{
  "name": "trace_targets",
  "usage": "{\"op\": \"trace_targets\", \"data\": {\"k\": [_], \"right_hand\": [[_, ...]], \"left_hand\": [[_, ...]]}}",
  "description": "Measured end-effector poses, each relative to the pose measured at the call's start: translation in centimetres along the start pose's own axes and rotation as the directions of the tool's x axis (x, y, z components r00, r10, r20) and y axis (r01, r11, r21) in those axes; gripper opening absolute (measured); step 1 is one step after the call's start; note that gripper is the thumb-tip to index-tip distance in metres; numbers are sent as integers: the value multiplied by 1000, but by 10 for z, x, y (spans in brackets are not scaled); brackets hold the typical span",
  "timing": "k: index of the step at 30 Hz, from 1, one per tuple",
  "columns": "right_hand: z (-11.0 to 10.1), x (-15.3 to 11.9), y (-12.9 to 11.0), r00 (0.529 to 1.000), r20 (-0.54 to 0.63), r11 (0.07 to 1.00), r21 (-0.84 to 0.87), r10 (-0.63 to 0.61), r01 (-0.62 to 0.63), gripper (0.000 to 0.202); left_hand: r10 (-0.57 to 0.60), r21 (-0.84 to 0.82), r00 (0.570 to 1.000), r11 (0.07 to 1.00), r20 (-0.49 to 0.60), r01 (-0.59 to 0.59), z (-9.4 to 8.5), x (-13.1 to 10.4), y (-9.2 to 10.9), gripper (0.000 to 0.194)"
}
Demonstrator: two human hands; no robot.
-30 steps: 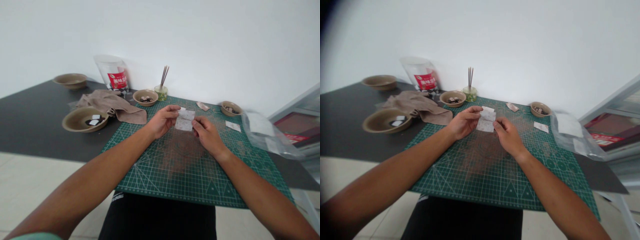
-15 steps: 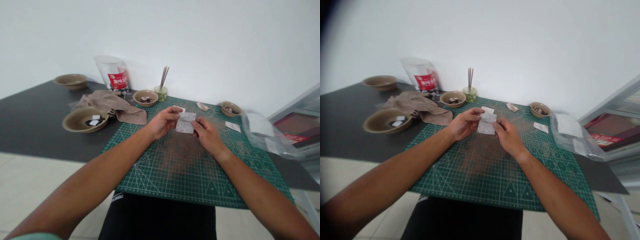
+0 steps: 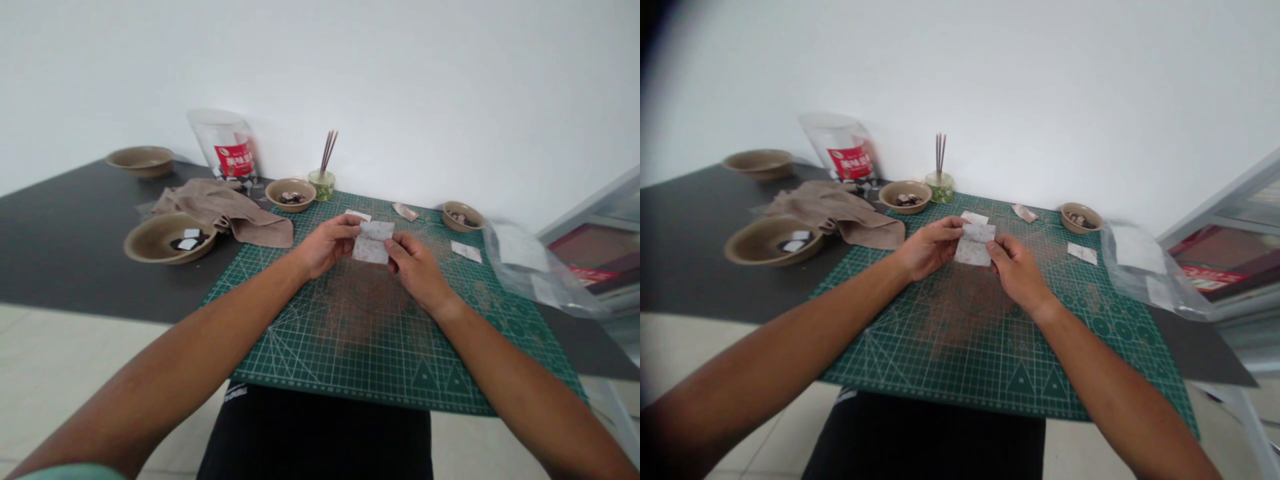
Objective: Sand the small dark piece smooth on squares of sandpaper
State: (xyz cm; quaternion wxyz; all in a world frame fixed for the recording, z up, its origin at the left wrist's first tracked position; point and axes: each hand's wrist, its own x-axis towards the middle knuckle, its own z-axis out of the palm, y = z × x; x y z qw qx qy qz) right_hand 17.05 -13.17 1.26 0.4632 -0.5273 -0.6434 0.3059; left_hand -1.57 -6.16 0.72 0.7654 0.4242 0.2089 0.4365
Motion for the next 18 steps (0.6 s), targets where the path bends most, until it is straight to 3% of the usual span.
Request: {"op": "trace_targets", "data": {"k": [18], "right_hand": [[-1,1,-1,1000,-11,1000,-4,26,-26,26]], "left_hand": [[20,69,999,997,29,-22,-8,4,-7,22]]}}
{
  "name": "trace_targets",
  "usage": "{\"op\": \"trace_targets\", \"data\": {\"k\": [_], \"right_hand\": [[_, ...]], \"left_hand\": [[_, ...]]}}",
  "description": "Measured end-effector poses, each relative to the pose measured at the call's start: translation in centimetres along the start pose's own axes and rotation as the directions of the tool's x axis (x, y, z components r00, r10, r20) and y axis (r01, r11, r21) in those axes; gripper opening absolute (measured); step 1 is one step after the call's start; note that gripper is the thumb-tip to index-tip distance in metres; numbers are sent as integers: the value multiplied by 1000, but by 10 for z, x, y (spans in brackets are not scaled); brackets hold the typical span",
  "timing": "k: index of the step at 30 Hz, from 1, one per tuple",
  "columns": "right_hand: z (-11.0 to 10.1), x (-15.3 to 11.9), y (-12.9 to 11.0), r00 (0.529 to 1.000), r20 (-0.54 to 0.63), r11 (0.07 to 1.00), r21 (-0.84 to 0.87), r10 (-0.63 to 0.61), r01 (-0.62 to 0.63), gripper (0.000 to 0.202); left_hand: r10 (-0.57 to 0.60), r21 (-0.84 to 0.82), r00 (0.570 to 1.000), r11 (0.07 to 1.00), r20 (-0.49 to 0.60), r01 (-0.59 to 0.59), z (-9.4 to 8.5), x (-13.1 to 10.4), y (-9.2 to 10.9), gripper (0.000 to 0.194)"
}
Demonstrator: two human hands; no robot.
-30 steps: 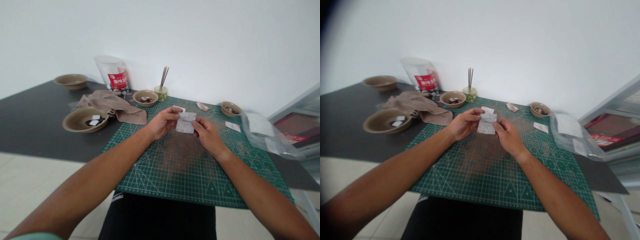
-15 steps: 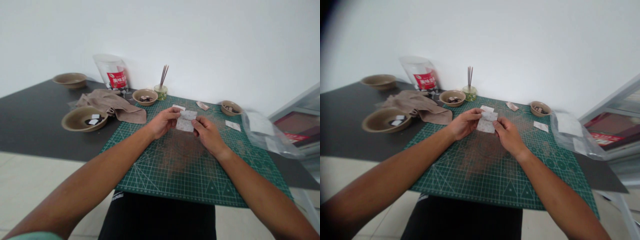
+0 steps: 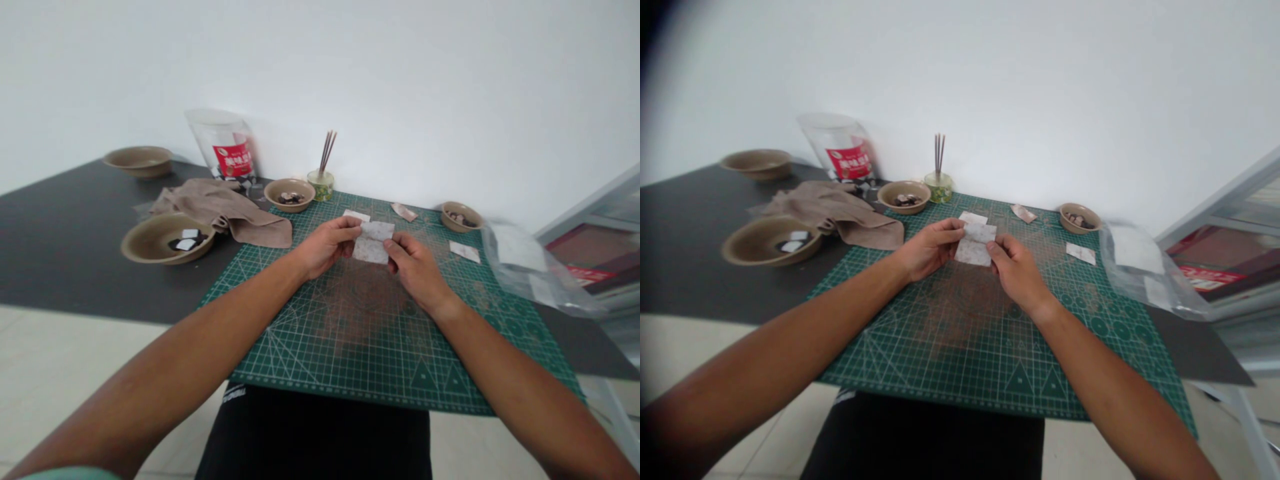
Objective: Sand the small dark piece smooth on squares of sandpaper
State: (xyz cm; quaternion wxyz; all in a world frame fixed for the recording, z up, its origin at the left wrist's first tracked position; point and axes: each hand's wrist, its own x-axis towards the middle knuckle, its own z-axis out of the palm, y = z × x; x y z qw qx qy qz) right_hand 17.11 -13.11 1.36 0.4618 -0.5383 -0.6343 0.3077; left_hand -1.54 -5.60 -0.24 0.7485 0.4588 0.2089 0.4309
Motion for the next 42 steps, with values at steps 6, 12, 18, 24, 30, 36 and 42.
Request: {"op": "trace_targets", "data": {"k": [6,12,18,24,30,36,42], "right_hand": [[1,0,1,1000,-24,999,37,3,-2,23],[3,1,1,998,-56,997,80,0,5,19],[2,1,-1,999,-36,989,149,-18,23,12],[1,1,-1,1000,-21,974,224,-8,12,10],[2,1,1,999,-31,957,290,22,-12,16],[1,2,4,1000,-21,942,337,11,-3,18],[0,2,4,1000,-13,934,358,-2,7,17]], "left_hand": [[-3,31,1000,1000,20,3,0,-1,0,21],[-28,46,997,999,71,24,-1,-1,0,23],[-35,19,997,999,72,33,1,-2,0,19],[-31,-29,997,999,67,33,3,-4,1,17],[-36,-49,998,998,43,39,5,-6,2,15],[-39,-47,998,998,41,40,5,-5,2,14],[-45,-38,999,998,14,46,5,-6,1,14]]}}
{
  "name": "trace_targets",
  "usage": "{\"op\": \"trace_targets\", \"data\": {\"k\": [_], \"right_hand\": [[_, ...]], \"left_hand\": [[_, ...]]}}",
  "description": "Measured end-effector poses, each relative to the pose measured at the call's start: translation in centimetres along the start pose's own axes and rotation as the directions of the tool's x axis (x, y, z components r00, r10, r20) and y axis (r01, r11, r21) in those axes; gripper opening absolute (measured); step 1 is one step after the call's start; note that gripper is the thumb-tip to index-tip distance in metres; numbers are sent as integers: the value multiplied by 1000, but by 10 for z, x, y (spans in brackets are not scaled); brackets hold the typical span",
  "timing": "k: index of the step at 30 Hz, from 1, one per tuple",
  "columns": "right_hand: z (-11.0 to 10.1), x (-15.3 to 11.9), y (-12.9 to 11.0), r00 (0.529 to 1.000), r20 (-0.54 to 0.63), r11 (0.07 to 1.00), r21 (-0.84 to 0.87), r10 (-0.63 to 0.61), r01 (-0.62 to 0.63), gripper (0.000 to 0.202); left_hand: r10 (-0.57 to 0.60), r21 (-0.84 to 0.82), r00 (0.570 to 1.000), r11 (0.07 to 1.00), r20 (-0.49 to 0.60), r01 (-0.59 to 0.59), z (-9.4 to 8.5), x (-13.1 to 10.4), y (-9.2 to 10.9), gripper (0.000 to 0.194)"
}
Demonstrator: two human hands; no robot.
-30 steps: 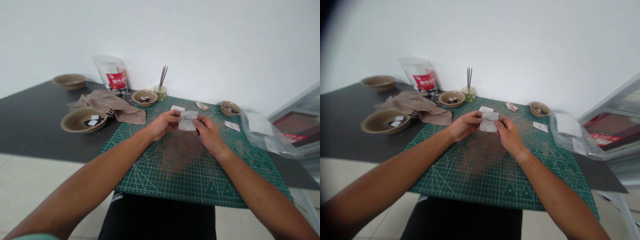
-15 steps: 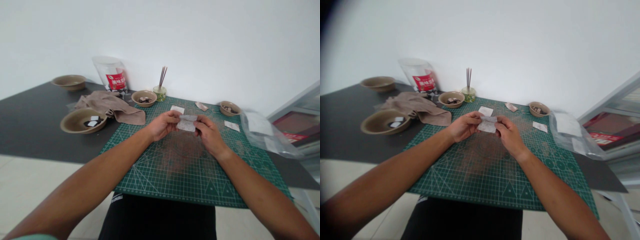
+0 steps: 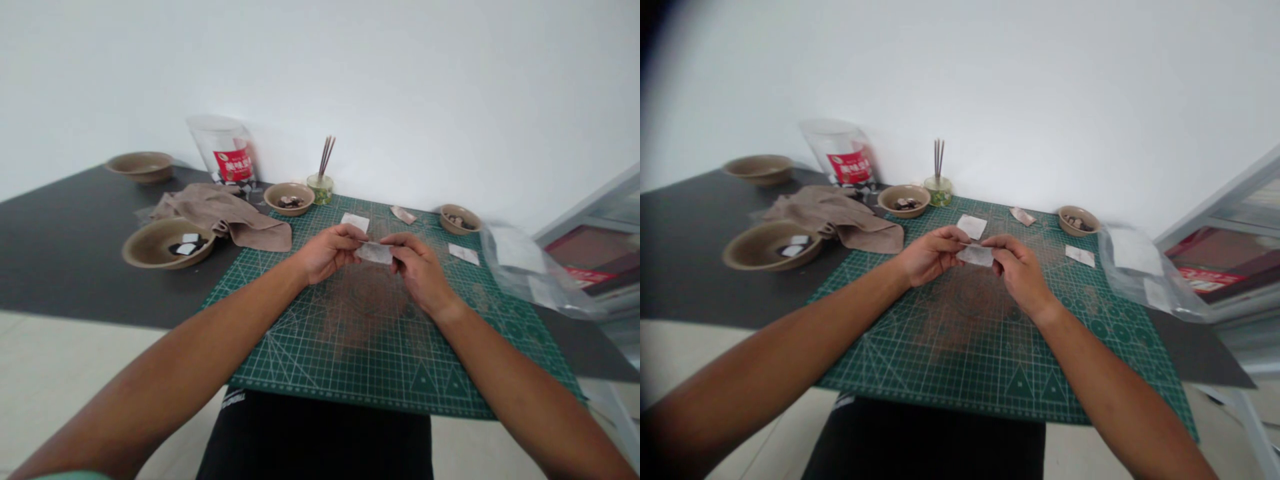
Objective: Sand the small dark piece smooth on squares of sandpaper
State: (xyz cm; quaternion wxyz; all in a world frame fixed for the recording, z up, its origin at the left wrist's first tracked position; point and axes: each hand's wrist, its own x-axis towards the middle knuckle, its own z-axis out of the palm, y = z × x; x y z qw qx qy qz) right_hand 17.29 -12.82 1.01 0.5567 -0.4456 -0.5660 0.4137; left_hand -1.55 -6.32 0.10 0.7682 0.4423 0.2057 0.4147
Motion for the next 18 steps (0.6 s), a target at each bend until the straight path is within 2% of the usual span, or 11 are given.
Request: {"op": "trace_targets", "data": {"k": [11,14,18], "right_hand": [[-3,1,5,1000,2,999,44,-21,20,14],[-3,0,5,1000,9,998,56,-26,26,14],[-4,0,3,999,21,998,48,-36,35,14]], "left_hand": [[9,22,1000,1000,13,-9,-1,0,-2,13],[-8,0,999,1000,54,8,1,-1,0,12],[-20,-2,996,1000,92,20,3,-3,2,24]]}}
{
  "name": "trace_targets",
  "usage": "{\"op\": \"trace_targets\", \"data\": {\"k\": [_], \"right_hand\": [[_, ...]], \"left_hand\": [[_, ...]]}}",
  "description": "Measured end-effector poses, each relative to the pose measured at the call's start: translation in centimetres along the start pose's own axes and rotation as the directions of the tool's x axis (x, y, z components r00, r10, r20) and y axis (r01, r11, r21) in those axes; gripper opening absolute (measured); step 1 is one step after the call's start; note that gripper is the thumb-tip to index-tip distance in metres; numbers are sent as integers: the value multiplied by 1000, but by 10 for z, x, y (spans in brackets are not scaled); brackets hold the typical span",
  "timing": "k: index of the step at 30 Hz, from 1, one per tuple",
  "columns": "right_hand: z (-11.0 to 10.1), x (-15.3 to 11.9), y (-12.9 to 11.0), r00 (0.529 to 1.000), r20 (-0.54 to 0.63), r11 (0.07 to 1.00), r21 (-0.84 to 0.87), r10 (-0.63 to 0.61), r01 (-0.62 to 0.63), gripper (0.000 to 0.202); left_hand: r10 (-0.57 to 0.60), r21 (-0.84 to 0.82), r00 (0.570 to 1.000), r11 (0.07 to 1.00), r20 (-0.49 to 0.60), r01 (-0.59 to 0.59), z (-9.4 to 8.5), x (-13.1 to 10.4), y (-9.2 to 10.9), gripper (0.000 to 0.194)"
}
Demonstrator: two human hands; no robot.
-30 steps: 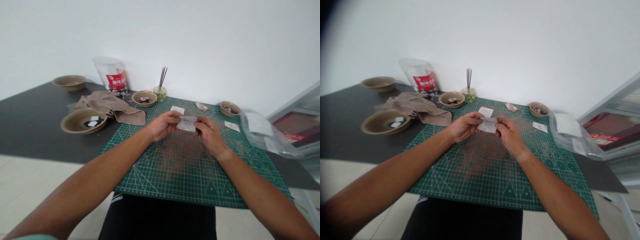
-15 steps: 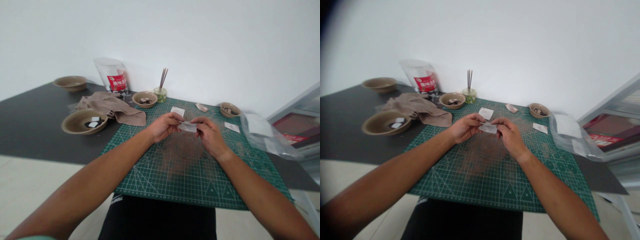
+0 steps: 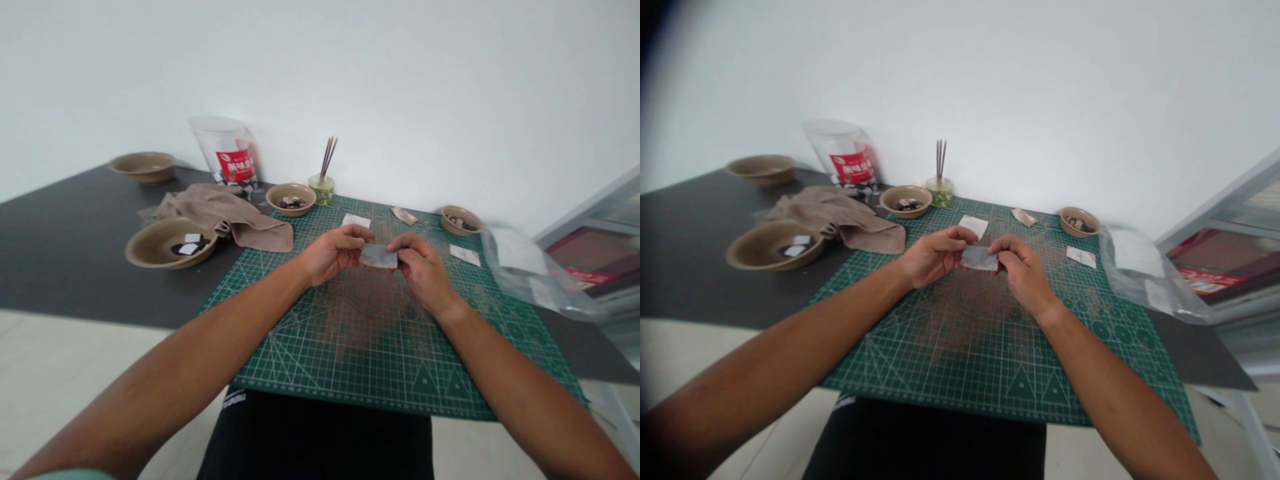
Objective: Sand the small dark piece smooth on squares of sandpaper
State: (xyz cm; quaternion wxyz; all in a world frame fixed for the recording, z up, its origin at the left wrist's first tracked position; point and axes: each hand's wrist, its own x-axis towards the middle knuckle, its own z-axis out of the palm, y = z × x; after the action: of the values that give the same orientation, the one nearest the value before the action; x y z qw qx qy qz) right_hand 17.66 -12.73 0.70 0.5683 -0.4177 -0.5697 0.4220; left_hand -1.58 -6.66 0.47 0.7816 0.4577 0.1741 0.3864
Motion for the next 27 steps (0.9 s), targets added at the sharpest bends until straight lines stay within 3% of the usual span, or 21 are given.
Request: {"op": "trace_targets", "data": {"k": [5,10,16,24,27], "right_hand": [[0,0,-1,999,-13,996,-85,-37,36,13],[0,-1,-1,999,11,995,-88,-44,45,12],[-1,1,2,997,-58,997,-72,-42,38,11],[-3,4,-2,978,-132,955,-270,-163,122,11],[-4,4,-1,959,-177,929,-339,-220,151,12]], "left_hand": [[-69,95,996,993,65,63,1,1,-4,33],[-70,157,997,986,43,62,1,1,-6,33],[33,232,997,972,67,-47,0,3,-6,39],[171,317,984,932,48,-177,-3,1,0,41],[230,471,973,855,32,-218,0,0,0,43]]}}
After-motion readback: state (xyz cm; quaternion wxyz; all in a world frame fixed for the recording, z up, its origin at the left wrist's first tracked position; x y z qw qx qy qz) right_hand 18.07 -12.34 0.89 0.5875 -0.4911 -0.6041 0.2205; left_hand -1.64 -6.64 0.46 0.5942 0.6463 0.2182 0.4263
